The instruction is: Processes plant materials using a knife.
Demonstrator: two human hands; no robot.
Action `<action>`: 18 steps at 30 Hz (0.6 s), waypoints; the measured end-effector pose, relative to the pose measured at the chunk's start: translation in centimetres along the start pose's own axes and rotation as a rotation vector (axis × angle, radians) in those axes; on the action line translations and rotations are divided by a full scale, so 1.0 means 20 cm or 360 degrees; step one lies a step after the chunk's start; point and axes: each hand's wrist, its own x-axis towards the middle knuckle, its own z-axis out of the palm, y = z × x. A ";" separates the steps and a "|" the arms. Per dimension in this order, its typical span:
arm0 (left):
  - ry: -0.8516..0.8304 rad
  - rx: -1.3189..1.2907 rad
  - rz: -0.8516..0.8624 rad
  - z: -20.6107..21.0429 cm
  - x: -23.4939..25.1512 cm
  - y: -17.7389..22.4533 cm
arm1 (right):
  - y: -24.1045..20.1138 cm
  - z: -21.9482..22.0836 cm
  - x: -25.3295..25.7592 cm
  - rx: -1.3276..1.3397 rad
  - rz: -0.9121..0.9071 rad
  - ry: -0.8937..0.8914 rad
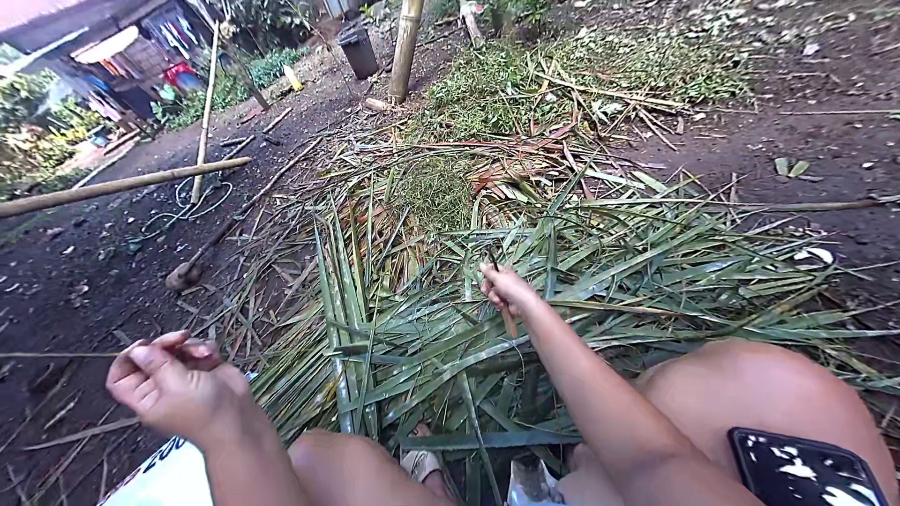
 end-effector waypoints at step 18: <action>-0.0735 -0.0066 -0.0948 0.32 -0.49 -0.49 | 0.09 0.17 -0.03 0.0852 0.0276 -0.0245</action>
